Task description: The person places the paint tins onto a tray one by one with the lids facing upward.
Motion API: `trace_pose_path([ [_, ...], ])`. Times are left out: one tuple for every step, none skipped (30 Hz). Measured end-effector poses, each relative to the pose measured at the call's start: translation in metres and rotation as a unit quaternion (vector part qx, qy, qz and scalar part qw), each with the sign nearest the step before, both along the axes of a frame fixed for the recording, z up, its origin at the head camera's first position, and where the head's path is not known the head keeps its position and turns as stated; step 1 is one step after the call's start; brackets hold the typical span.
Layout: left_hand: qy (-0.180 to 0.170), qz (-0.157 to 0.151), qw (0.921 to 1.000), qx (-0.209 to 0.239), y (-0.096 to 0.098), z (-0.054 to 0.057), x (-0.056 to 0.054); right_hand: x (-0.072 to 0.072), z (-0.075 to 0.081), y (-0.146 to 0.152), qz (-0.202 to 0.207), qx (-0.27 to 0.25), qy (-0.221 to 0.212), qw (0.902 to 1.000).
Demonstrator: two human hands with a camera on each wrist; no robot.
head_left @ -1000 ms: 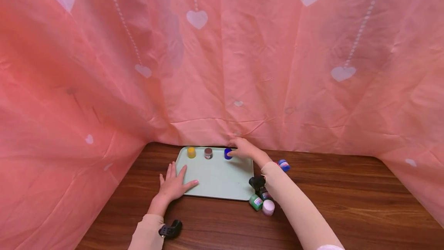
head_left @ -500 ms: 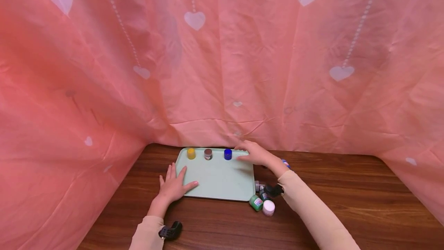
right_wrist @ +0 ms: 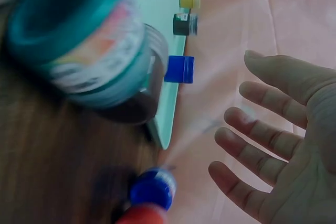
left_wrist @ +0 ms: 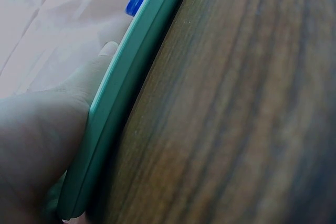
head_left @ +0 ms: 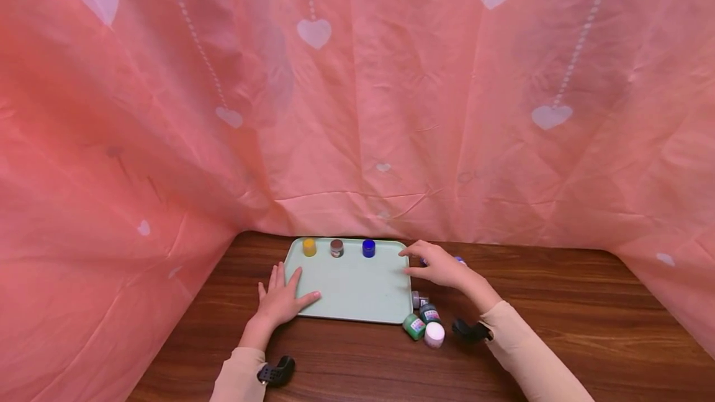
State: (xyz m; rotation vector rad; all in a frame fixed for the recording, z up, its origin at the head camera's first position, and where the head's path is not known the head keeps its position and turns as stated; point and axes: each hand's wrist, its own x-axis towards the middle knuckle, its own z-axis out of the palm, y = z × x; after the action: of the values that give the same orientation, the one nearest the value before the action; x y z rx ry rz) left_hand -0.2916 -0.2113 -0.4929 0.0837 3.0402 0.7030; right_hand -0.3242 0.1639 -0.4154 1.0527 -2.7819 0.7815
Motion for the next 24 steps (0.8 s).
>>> trace_pose_path([
  [0.000,-0.001,1.0000,0.000,0.001,0.000,0.000,0.003,-0.002,0.004,-0.002,-0.006,-0.002,1.0000],
  [0.000,-0.001,1.0000,0.000,0.001,0.000,0.000,0.007,-0.004,0.008,-0.003,-0.011,-0.003,0.9999],
  [0.000,-0.002,1.0000,0.000,0.001,0.000,0.000,0.010,-0.006,0.011,-0.004,-0.016,-0.004,0.9999],
  [-0.001,-0.002,1.0000,0.000,0.002,0.000,0.000,0.013,-0.008,0.015,-0.005,-0.021,-0.007,0.9997],
  [0.000,-0.003,1.0000,-0.001,0.002,0.000,0.000,0.016,-0.010,0.018,-0.004,-0.024,-0.011,0.9996],
  [0.000,-0.003,1.0000,-0.001,0.002,0.000,0.000,0.020,-0.011,0.021,-0.005,-0.025,-0.013,0.9996],
  [0.000,-0.004,1.0000,-0.002,0.001,0.001,0.000,0.022,-0.012,0.024,-0.007,-0.023,-0.015,0.9996],
  [-0.001,-0.004,1.0000,-0.002,0.001,0.001,0.000,0.024,-0.013,0.027,-0.008,-0.021,-0.016,0.9996],
  [0.000,-0.004,1.0000,-0.003,0.001,0.001,0.000,0.027,-0.014,0.029,-0.010,-0.017,-0.016,0.9997],
  [0.000,-0.004,1.0000,-0.003,0.001,0.001,0.000,0.029,-0.015,0.032,-0.012,-0.014,-0.015,0.9997],
  [0.001,-0.004,1.0000,-0.003,0.000,0.001,0.000,0.031,-0.016,0.034,-0.013,-0.011,-0.013,0.9998],
  [0.001,-0.004,1.0000,-0.003,0.000,0.001,0.000,0.033,-0.017,0.036,-0.013,-0.009,-0.010,0.9998],
  [0.000,-0.004,1.0000,-0.003,0.000,0.001,0.000,0.035,-0.018,0.038,-0.012,-0.006,-0.006,0.9999],
  [0.003,-0.004,1.0000,-0.003,-0.001,0.002,0.000,0.037,-0.018,0.039,-0.010,-0.006,-0.002,0.9999],
  [0.002,-0.003,1.0000,-0.002,-0.001,0.002,0.001,0.039,-0.018,0.040,-0.007,-0.005,0.000,1.0000],
  [0.001,-0.003,1.0000,-0.001,-0.001,0.002,0.001,0.042,-0.017,0.041,-0.006,-0.006,0.000,1.0000],
  [0.000,-0.003,1.0000,-0.001,-0.001,0.003,0.001,0.044,-0.017,0.041,-0.002,-0.004,0.004,1.0000],
  [-0.001,-0.003,1.0000,-0.001,-0.001,0.003,0.002,0.046,-0.016,0.042,0.001,-0.003,0.007,1.0000],
  [0.000,-0.003,1.0000,0.000,-0.001,0.003,0.002,0.049,-0.016,0.042,0.004,-0.003,0.009,0.9999],
  [0.002,-0.003,1.0000,0.001,-0.001,0.003,0.002,0.052,-0.015,0.042,0.007,-0.004,0.009,0.9999],
  [0.000,-0.003,1.0000,0.003,-0.001,0.003,0.002,0.054,-0.014,0.042,0.009,-0.004,0.007,0.9999],
  [0.001,-0.003,1.0000,0.003,0.000,0.003,0.003,0.057,-0.013,0.042,0.012,-0.004,0.005,0.9999],
  [0.000,-0.003,1.0000,0.003,0.000,0.003,0.003,0.060,-0.012,0.043,0.015,-0.005,0.002,0.9999],
  [0.002,-0.003,1.0000,0.004,0.000,0.003,0.003,0.063,-0.011,0.043,0.017,-0.007,-0.002,0.9998],
])
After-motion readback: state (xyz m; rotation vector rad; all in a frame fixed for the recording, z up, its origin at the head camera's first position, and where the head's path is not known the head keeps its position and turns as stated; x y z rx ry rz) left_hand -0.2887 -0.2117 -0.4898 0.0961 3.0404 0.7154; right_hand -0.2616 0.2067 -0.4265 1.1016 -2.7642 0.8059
